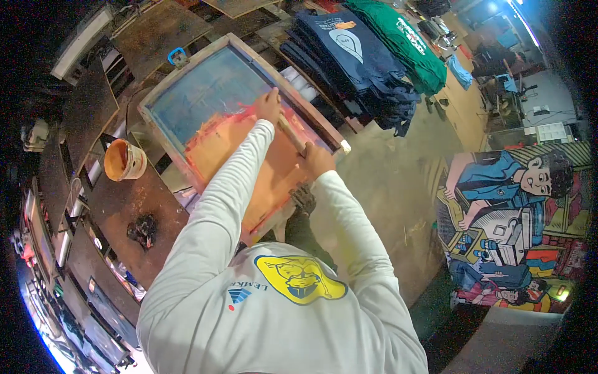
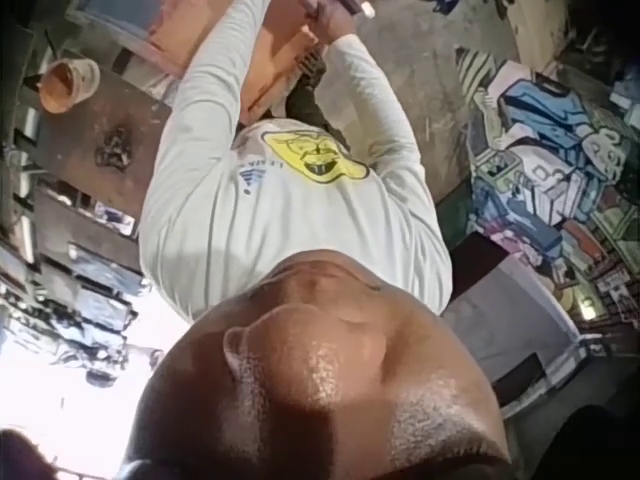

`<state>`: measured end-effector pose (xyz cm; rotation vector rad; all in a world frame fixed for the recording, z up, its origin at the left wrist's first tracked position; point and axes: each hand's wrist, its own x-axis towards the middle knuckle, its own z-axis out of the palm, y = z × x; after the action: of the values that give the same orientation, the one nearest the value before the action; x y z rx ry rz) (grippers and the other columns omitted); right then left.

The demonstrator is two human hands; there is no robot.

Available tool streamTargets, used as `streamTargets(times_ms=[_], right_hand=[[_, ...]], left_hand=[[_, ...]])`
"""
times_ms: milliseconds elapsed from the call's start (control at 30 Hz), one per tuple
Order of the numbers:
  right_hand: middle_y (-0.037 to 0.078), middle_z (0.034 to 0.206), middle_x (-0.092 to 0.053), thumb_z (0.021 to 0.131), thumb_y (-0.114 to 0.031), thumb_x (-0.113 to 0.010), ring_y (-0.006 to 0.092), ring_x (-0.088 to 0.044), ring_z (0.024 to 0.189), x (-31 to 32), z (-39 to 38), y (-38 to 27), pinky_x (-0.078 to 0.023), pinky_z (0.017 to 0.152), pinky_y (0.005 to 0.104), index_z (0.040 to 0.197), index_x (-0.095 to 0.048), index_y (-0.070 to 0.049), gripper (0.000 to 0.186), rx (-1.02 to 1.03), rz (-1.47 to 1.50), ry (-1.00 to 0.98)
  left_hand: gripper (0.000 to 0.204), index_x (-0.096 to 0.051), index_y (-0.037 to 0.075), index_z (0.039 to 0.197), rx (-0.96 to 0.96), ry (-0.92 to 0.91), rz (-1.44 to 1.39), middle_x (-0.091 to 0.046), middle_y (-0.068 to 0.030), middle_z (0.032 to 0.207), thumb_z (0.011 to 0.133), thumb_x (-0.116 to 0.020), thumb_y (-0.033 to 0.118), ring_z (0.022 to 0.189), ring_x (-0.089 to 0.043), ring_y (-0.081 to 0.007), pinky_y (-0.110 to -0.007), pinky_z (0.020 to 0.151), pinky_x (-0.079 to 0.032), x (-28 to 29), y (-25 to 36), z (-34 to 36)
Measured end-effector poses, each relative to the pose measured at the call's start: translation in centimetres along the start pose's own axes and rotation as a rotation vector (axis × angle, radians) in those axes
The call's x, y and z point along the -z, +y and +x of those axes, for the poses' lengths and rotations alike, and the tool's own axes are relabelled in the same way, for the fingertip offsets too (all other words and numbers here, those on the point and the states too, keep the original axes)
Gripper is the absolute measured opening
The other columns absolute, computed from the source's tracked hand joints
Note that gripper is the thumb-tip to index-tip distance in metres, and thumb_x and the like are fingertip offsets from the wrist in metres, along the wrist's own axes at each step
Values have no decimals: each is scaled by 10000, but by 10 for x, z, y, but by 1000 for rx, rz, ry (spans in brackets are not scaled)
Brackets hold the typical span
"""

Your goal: Applying ink to a screen and using a squeegee to print on t-shirts at a workshop station.

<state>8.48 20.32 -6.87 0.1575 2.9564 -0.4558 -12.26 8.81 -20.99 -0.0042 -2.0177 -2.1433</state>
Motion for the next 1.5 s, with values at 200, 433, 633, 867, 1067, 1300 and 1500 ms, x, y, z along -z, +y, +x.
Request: streamTargets(times_ms=[200,433,633,867,1067,1300,1500], right_hand=[[195,806,-700,845,-329,-682,394,-689,783,-20,-18,-32,-536,721,497,908,-646,-52,287,38,40,-75],[196,752,-683,844,-326,-657,390,-685,703,-50,-81,-104,-539,645,509,886,-615,-49,283,262,195,-156],[190,736,-679,853,-323,-629,377,-693,727,-57,-81,-106,-549,677,497,926,-616,-63,270,310,114,-212],[230,863,-699,834,-307,-638,417,-683,831,-17,-37,-30,-541,742,512,951,-649,-43,290,99,190,-112],[240,876,-702,815,-347,-635,431,-675,865,22,10,14,-530,792,511,899,-678,-24,336,-96,118,-18],[226,918,-717,805,-383,-667,400,-694,905,12,23,24,-538,832,487,894,-722,-20,379,-153,86,-114],[236,860,-707,828,-348,-678,402,-694,868,-18,12,11,-543,799,488,871,-699,3,355,-126,18,-69]], left_hand=[[360,-534,74,678,-64,21,-57,-467,-19,595,957,-602,292,444,-481,-136,-302,402,-422,58,10,-25],[266,-574,74,730,80,212,10,-460,11,579,941,-590,236,478,-441,-99,-277,463,-410,186,76,-97],[260,-512,153,707,357,306,-299,-419,44,579,947,-576,230,456,-416,-90,-263,413,-397,209,123,-126],[189,-565,107,817,22,81,12,-528,3,706,939,-596,249,561,-513,-153,-326,494,-465,91,68,-58],[333,-588,41,732,-119,15,218,-555,-36,605,958,-563,284,495,-551,-151,-327,451,-464,-18,13,14],[284,-606,32,734,198,-432,-177,-583,-55,621,965,-533,180,532,-583,-148,-289,519,-472,-13,4,5],[270,-575,52,712,-242,-211,-16,-507,-4,641,954,-562,173,515,-483,-107,-262,474,-397,14,-6,-6]])
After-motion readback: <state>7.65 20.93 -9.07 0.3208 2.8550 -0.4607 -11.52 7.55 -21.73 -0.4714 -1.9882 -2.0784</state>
